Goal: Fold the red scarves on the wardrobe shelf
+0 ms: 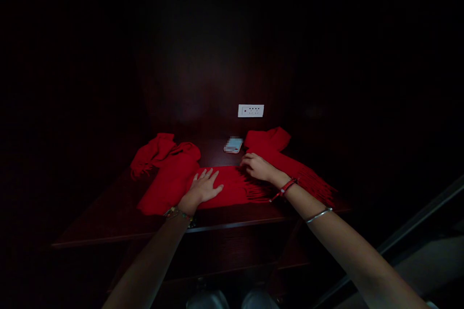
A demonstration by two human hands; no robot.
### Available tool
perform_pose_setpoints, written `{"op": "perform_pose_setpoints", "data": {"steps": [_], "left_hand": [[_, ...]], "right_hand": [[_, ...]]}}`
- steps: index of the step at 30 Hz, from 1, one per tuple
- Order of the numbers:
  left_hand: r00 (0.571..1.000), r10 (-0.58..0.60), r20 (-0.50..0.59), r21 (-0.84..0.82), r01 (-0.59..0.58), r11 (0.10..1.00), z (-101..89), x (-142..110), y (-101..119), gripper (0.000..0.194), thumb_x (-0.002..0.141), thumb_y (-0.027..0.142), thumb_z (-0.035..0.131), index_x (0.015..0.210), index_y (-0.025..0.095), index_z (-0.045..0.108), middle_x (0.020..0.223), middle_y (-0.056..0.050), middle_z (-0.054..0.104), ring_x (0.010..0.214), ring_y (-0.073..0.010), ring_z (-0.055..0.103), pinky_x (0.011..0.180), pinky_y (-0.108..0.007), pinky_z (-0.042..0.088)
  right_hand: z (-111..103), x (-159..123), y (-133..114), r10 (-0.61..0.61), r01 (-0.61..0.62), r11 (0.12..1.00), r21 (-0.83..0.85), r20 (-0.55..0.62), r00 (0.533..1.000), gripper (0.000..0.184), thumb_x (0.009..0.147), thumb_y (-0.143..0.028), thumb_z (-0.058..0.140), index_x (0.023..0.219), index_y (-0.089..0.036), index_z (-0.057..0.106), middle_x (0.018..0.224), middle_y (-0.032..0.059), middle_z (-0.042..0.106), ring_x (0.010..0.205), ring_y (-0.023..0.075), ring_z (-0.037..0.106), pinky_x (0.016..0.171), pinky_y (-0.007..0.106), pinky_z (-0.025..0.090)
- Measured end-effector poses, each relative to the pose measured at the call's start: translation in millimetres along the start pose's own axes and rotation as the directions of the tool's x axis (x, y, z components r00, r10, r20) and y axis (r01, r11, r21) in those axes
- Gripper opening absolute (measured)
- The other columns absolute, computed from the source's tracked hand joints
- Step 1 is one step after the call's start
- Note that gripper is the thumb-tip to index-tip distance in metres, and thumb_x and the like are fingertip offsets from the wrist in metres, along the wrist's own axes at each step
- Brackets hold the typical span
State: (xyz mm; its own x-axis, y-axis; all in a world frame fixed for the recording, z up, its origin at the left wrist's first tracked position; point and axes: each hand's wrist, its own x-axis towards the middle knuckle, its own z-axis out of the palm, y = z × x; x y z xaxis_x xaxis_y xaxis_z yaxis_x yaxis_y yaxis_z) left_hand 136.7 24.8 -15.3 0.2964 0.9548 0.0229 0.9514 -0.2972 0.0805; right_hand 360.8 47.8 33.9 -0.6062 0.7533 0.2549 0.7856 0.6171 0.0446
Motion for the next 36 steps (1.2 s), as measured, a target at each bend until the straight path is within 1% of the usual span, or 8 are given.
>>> {"op": "perform_pose_setpoints", "data": {"steps": [2, 5, 13, 19, 22, 25, 31, 36], "left_hand": [[1.000, 0.000, -0.006, 0.003, 0.000, 1.000, 0.1, -0.4, 0.0, 0.067, 0.079, 0.056, 0.030, 0.134, 0.019, 0.025, 0.141, -0.009, 0.021, 0.129, -0.0266, 0.016, 0.101, -0.046, 0.015], [1.000, -0.002, -0.017, 0.002, 0.002, 1.000, 0.2, -1.0, -0.2, 0.068, 0.079, 0.057, 0.030, 0.134, 0.019, 0.025, 0.141, -0.009, 0.021, 0.129, -0.0264, 0.016, 0.101, -0.045, 0.015], [1.000, -0.008, 0.005, -0.016, 0.008, 1.000, -1.8, -1.2, 0.1, 0.071, 0.077, 0.063, 0.028, 0.134, 0.021, 0.025, 0.141, -0.008, 0.019, 0.129, -0.0267, 0.015, 0.101, -0.046, 0.013], [0.993, 0.089, -0.074, -0.032, -0.091, 0.995, -8.5, -6.8, 2.8, 0.063, 0.078, 0.054, 0.038, 0.130, 0.020, 0.034, 0.138, -0.010, 0.028, 0.127, -0.0272, 0.021, 0.100, -0.044, 0.019], [0.937, 0.291, -0.193, -0.039, -0.304, 0.952, -15.0, -12.8, 6.9, 0.045, 0.080, 0.039, 0.042, 0.121, 0.021, 0.045, 0.127, -0.007, 0.042, 0.118, -0.0207, 0.035, 0.099, -0.032, 0.025], [0.896, 0.400, -0.192, -0.057, -0.417, 0.907, -17.4, -15.8, 9.1, 0.036, 0.081, 0.034, 0.043, 0.113, 0.022, 0.052, 0.114, -0.005, 0.049, 0.107, -0.0182, 0.043, 0.097, -0.028, 0.029], [0.904, 0.398, -0.154, -0.081, -0.413, 0.907, -12.3, -11.5, 6.4, 0.040, 0.083, 0.040, 0.040, 0.118, 0.022, 0.047, 0.120, -0.005, 0.047, 0.109, -0.0186, 0.043, 0.095, -0.029, 0.031], [0.935, 0.311, -0.171, -0.112, -0.332, 0.937, -13.6, -12.6, 8.0, 0.046, 0.089, 0.041, 0.023, 0.128, 0.020, 0.036, 0.128, -0.004, 0.044, 0.115, -0.0163, 0.041, 0.097, -0.027, 0.028]], "right_hand": [[2.4, -3.8, -18.7, -0.176, 0.179, 0.980, 0.082, -0.044, 0.983, 0.027, 0.073, -0.009, 0.045, 0.095, -0.015, 0.059, 0.101, 0.0084, 0.055, 0.097, 0.0171, 0.048, 0.086, 0.029, 0.035], [7.9, -13.4, -32.1, -0.297, 0.292, 0.953, 0.087, 0.052, 0.954, 0.021, 0.072, -0.010, 0.046, 0.089, -0.015, 0.059, 0.091, 0.0067, 0.057, 0.088, 0.0162, 0.051, 0.082, 0.028, 0.037], [1.8, -52.1, 26.5, -0.032, 0.060, 0.993, -0.102, 0.253, 0.967, 0.019, 0.069, -0.007, 0.045, 0.074, -0.016, 0.062, 0.084, 0.0075, 0.059, 0.073, 0.0162, 0.055, 0.066, 0.025, 0.039], [-8.8, -48.7, 0.0, -0.107, 0.116, 0.989, 0.092, -0.095, 0.990, 0.023, 0.071, -0.007, 0.043, 0.084, -0.017, 0.060, 0.095, 0.0064, 0.054, 0.092, 0.0164, 0.048, 0.086, 0.028, 0.034], [-1.5, -40.3, -21.0, -0.200, 0.202, 0.973, 0.107, -0.032, 0.979, 0.023, 0.070, -0.007, 0.046, 0.087, -0.016, 0.058, 0.094, 0.0061, 0.053, 0.088, 0.0161, 0.049, 0.084, 0.028, 0.035], [7.7, -40.7, -22.7, -0.208, 0.201, 0.976, 0.089, 0.082, 0.975, 0.021, 0.069, -0.007, 0.048, 0.085, -0.016, 0.057, 0.088, 0.0054, 0.055, 0.081, 0.0154, 0.050, 0.077, 0.026, 0.037], [8.5, -51.1, -9.1, -0.189, 0.195, 0.979, -0.064, 0.090, 0.978, 0.014, 0.077, -0.017, 0.050, 0.086, -0.016, 0.060, 0.090, 0.0071, 0.056, 0.088, 0.0180, 0.050, 0.081, 0.030, 0.034], [-8.4, -58.8, -18.1, -0.188, 0.177, 0.975, -0.135, -0.074, 0.979, 0.020, 0.085, -0.023, 0.042, 0.087, -0.016, 0.061, 0.090, 0.0075, 0.056, 0.090, 0.0185, 0.048, 0.083, 0.032, 0.032]]}}
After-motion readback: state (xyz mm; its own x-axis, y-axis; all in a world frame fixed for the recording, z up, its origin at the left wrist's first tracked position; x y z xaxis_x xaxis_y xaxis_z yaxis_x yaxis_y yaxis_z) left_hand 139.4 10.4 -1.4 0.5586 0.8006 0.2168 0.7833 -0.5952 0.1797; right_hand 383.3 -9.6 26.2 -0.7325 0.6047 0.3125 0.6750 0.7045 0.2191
